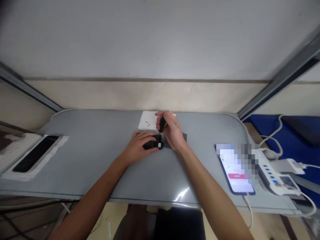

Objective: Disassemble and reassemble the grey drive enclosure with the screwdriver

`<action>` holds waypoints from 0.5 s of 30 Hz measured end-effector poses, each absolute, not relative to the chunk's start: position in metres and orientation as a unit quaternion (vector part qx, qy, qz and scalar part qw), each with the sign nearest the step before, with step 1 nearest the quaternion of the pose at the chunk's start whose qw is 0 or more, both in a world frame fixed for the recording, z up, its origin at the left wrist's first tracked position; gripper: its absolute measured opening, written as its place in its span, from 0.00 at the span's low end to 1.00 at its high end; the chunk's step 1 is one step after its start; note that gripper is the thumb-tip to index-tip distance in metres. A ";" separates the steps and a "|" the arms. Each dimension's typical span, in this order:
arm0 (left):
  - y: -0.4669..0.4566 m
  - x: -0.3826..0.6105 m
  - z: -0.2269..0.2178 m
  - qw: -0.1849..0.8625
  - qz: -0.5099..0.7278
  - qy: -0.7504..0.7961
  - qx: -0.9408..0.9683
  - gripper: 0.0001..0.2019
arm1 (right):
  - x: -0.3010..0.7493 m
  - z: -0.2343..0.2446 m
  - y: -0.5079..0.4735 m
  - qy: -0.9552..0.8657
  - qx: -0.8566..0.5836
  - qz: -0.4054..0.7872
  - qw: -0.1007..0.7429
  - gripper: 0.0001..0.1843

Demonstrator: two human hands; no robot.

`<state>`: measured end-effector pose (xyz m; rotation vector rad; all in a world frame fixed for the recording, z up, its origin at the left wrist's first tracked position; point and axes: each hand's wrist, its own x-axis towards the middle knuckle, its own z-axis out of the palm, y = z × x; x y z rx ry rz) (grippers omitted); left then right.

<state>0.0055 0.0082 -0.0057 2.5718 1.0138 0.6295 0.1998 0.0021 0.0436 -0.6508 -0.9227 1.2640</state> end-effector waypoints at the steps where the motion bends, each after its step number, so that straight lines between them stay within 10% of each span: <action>1: 0.008 0.006 -0.005 0.152 0.222 0.353 0.896 0.13 | 0.201 0.044 0.001 -0.411 -0.289 0.556 0.662 0.18; 15: 0.009 0.003 -0.007 0.145 0.221 0.350 0.898 0.14 | 0.207 0.041 0.007 -0.358 -0.264 0.592 0.672 0.19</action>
